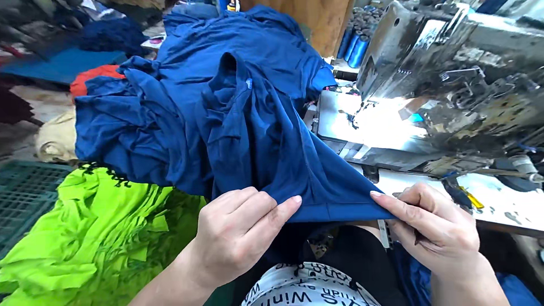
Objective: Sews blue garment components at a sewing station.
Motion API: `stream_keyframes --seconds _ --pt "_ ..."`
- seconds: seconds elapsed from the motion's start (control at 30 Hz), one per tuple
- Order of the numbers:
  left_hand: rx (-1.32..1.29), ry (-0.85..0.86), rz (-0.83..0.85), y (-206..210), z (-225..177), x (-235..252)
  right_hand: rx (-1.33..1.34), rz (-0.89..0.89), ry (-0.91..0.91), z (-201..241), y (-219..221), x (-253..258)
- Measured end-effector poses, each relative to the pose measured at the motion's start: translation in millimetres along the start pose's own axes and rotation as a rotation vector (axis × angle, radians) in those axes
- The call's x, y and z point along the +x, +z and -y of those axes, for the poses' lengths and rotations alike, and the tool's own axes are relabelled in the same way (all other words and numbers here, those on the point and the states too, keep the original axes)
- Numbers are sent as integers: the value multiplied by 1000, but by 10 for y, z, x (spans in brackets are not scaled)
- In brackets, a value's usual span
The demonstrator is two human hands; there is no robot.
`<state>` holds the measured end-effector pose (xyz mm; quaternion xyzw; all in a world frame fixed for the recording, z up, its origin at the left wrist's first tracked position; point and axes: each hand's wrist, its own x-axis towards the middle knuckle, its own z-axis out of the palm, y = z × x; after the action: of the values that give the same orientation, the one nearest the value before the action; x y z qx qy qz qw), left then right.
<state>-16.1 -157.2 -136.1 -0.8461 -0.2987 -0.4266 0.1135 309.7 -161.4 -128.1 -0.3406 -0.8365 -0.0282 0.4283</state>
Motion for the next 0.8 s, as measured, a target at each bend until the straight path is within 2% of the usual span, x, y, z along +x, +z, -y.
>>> stream_keyframes --seconds 0.07,0.17,0.2,0.23,0.27,0.33,0.37,0.43,0.5,0.53,0.6,0.73,0.8 --pt "-166 -79 -46 88 -2 -23 -5 49 5 26 -54 27" --pt "-730 -289 -155 253 -141 139 99 70 -10 38 -23 16" --pt "-819 -326 -197 302 -172 257 181 70 0 44 33 -3" --pt "-781 -310 -222 346 -148 393 283 77 32 45 118 -33" --pt "-630 -251 -223 406 -61 553 394 85 101 41 243 -83" --pt "-305 -102 -146 669 227 896 642 86 405 48 579 -227" --pt "-191 -66 -16 881 412 1015 775 88 635 53 732 -275" --pt "-58 -134 285 1332 657 1193 1010 56 1076 1 933 -277" --pt "-59 -298 530 1601 739 1452 1119 -44 1292 -139 990 -239" --pt "-88 -380 618 1700 787 1616 1132 -101 1312 -224 983 -213" --pt "-139 -425 704 1962 932 1886 1103 -191 1243 -407 930 -135" --pt "-219 -268 542 2626 1311 2008 1067 -253 1138 -657 878 15" --pt "-304 -317 632 2709 1422 2073 1087 -224 1139 -634 905 -12"
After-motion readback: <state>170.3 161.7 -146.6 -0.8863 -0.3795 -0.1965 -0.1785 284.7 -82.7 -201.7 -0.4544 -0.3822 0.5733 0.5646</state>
